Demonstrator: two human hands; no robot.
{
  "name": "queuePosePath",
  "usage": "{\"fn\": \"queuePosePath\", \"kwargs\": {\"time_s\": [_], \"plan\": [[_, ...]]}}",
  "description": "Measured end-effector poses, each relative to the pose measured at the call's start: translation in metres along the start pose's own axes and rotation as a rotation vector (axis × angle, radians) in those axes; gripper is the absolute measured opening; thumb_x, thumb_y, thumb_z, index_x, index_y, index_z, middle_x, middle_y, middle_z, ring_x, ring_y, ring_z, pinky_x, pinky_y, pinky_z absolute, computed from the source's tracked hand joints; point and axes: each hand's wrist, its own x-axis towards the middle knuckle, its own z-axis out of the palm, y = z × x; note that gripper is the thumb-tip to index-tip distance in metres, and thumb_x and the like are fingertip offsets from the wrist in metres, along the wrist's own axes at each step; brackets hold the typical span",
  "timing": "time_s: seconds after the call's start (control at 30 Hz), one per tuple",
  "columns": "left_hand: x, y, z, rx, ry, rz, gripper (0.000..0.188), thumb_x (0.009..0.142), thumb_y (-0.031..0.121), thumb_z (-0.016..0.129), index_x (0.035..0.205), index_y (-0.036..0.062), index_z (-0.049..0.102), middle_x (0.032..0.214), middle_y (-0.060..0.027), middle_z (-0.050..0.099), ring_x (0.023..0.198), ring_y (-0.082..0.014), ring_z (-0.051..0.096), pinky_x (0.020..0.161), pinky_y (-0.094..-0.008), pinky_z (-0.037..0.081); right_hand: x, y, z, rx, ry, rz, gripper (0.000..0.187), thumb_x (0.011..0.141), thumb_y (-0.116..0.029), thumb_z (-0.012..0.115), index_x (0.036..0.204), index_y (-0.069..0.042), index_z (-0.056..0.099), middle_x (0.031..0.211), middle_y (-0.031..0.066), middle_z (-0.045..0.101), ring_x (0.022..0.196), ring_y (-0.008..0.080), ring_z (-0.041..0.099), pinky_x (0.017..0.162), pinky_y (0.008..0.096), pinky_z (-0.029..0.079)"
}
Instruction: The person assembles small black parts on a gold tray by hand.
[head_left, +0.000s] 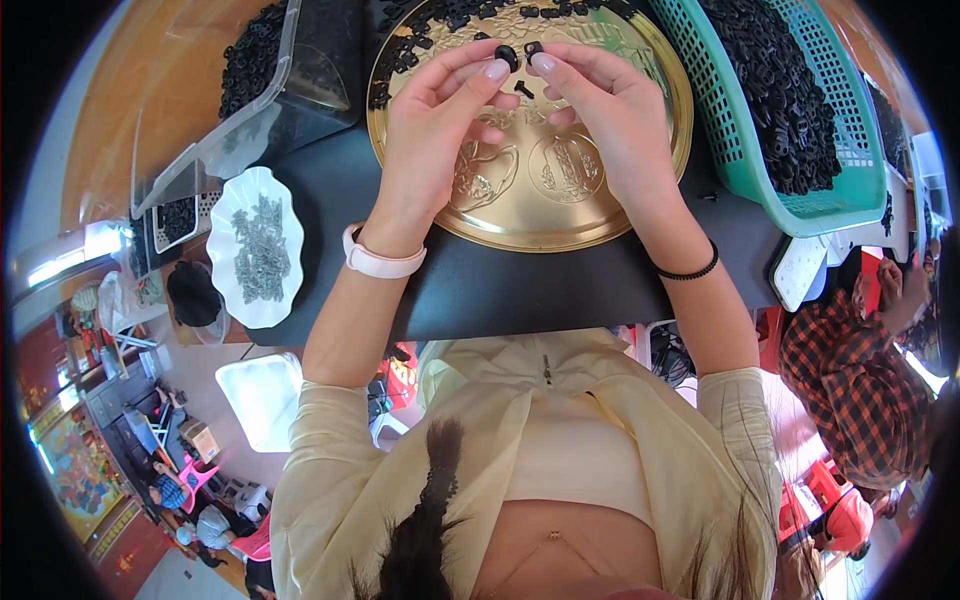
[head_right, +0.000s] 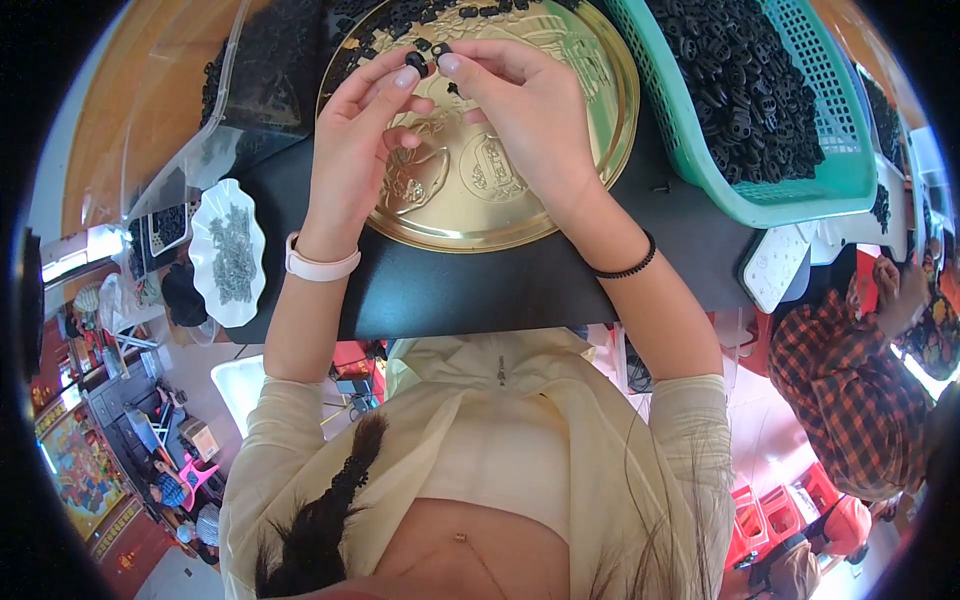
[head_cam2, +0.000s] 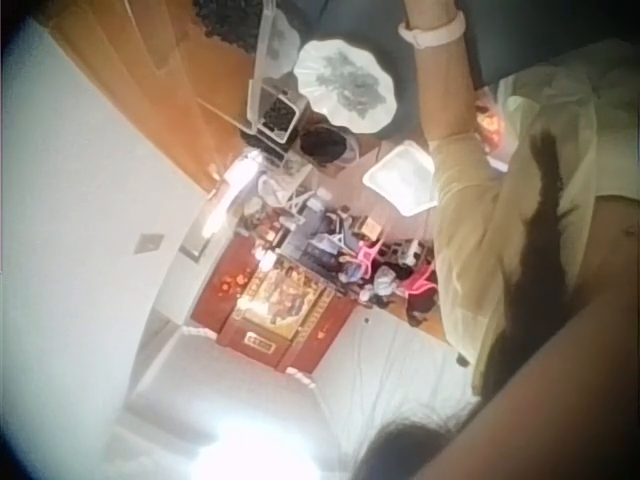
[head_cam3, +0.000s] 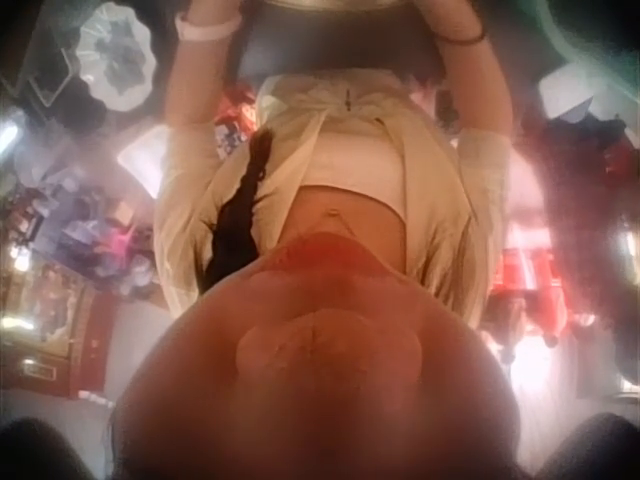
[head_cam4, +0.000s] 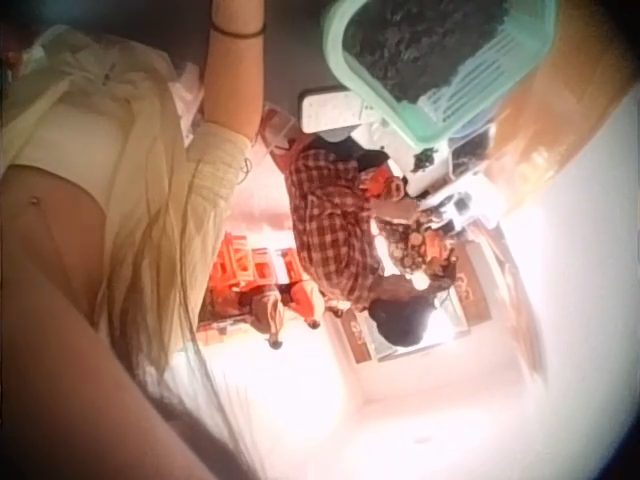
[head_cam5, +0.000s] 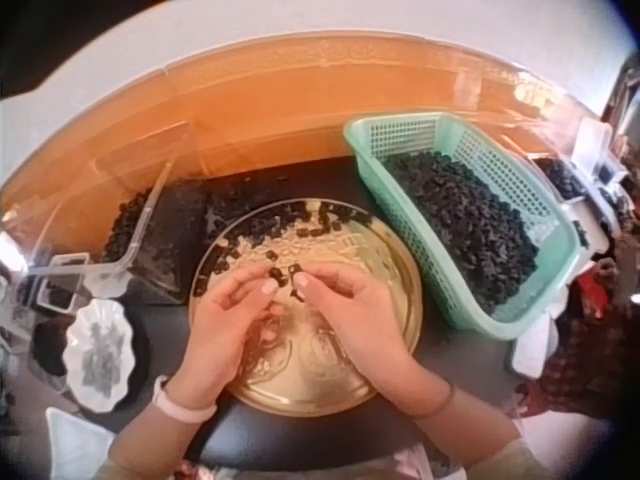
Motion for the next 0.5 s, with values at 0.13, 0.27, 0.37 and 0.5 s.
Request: {"fn": "queuePosePath", "kwargs": {"time_s": [0.13,0.27,0.37,0.5], "plan": [[-0.0006,0.0005,0.0012,-0.003,0.011,-0.007,0.033,0.088,0.017,0.064,0.117,0.004,0.059,0.099,-0.0039,0.065,0.081,-0.01,0.064,0.057,-0.0186,0.05,-0.0001,-0.0007,-0.0009,0.002,-0.008,-0.014,0.026,0.085,-0.018,0.067,0.104,-0.001,0.065,0.092,0.0037,0.067,0.078,0.0063,0.06,0.063,0.02,0.05],[-0.0007,0.0007,-0.0008,0.024,0.028,-0.008,0.031,0.09,0.014,0.061,0.119,0.0034,0.057,0.106,-0.0061,0.065,0.083,-0.01,0.063,0.058,-0.019,0.05,-0.0003,-0.0005,0.0011,-0.02,0.012,-0.002,0.025,0.085,-0.018,0.067,0.104,-0.002,0.064,0.092,0.0022,0.067,0.078,0.0048,0.058,0.063,0.019,0.048],[-0.0009,0.0007,-0.0004,0.017,0.03,-0.003,0.031,0.09,0.015,0.061,0.118,0.0039,0.057,0.105,-0.0061,0.065,0.082,-0.0102,0.063,0.058,-0.0195,0.05,-0.0006,-0.001,0.0015,-0.019,0.013,0.012,0.025,0.084,-0.018,0.068,0.103,-0.002,0.064,0.09,0.0017,0.067,0.078,0.0048,0.059,0.063,0.0188,0.047],[-0.0003,0.0001,0.0007,0.034,0.03,-0.007,0.03,0.089,0.015,0.062,0.117,0.004,0.058,0.103,-0.0057,0.065,0.082,-0.0107,0.063,0.058,-0.0196,0.05,-0.0013,-0.0015,0.0015,-0.028,0.034,-0.003,0.024,0.084,-0.018,0.068,0.102,-0.002,0.064,0.09,0.0016,0.067,0.077,0.0047,0.059,0.063,0.0185,0.047]]}}
